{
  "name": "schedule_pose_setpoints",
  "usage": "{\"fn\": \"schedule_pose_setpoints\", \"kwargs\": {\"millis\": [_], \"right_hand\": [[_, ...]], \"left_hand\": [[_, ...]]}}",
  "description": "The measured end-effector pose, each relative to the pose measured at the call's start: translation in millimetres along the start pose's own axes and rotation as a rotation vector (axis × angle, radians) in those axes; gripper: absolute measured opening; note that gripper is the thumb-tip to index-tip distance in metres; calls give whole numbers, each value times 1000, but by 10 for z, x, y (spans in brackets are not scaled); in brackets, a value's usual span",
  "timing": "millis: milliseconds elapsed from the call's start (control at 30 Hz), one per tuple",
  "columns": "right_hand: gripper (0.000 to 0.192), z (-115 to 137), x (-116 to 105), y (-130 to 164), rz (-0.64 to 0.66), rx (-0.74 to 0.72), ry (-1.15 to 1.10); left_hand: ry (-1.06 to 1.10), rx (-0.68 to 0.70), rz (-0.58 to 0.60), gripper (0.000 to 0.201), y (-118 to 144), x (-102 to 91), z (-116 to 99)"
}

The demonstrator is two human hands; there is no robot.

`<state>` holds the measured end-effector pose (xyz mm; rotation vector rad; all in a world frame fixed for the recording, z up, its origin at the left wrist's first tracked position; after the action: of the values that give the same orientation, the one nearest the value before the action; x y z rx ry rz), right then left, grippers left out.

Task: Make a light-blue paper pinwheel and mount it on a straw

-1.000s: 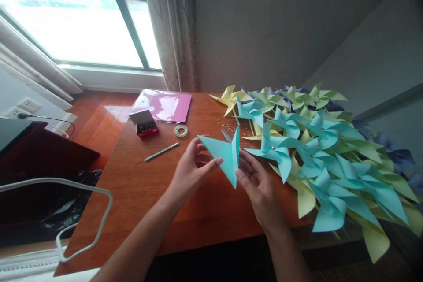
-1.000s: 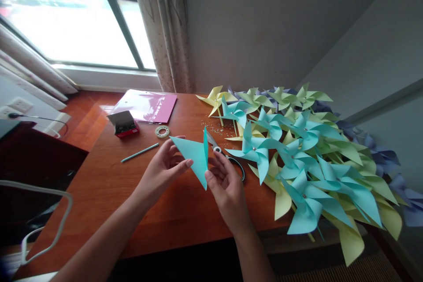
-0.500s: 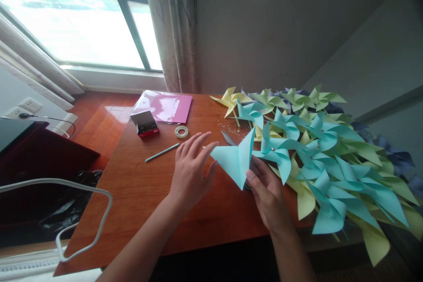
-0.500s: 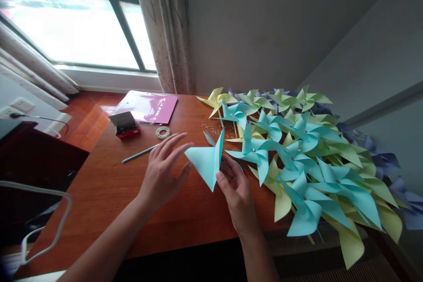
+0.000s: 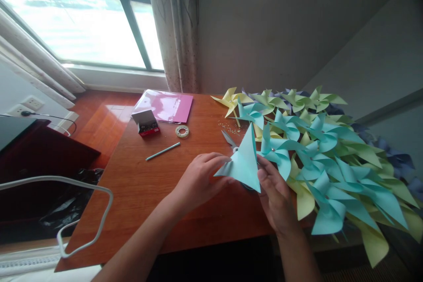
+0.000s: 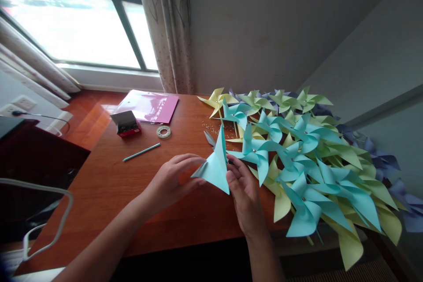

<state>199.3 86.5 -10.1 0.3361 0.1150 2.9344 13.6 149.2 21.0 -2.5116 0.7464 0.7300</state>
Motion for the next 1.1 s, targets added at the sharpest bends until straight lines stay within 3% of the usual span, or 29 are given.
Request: {"fn": "schedule_pose_setpoints", "kwargs": {"millis": [133, 300, 700, 1100], "right_hand": [[44, -4, -28, -7, 22, 7, 14], [44, -2, -8, -10, 35, 15, 2], [48, 23, -37, 11, 81, 20, 68], [58, 58, 16, 3, 128, -13, -31]], "left_hand": [[130, -9, 7, 31, 1, -15, -16], [139, -3, -27, 47, -1, -28, -6], [324, -82, 68, 43, 0, -29, -44], [619, -199, 151, 40, 15, 18, -1]]}}
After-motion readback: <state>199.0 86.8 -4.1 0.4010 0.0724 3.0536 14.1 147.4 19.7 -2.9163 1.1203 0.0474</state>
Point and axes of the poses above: each hand's wrist, its own y-axis away from the middle knuckle, its own x-axis out of the palm, z = x × y, the point moved 5 cm from there along -y, towards the middle knuckle, and after that the axes turned 3 degrees about z, right-handed, at the moved point
